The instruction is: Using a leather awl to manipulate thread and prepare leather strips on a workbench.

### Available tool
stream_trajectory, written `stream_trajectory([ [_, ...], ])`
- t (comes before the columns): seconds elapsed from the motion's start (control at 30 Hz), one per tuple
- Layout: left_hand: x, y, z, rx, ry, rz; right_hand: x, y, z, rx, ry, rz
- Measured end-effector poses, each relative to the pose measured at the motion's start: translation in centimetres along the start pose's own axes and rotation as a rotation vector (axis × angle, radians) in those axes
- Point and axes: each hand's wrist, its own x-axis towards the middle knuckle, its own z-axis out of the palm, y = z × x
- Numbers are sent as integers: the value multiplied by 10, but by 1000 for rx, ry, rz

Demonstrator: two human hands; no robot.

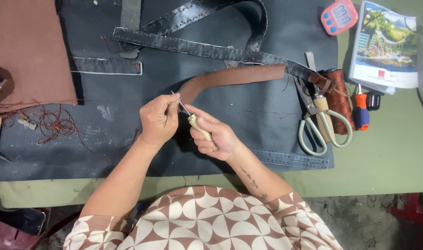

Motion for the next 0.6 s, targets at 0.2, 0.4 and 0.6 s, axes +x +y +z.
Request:
stream_trajectory([
  [0.2,-2,2,0,-13,-3,-17,6,10,-15,-591,138,-262],
  [0.4,-5,4,5,24,-59,19,2,-2,26,-1130,303,-480],
  [0.6,6,13,1,-245,-30,-93,21,6,-32,-671,20,-405],
])
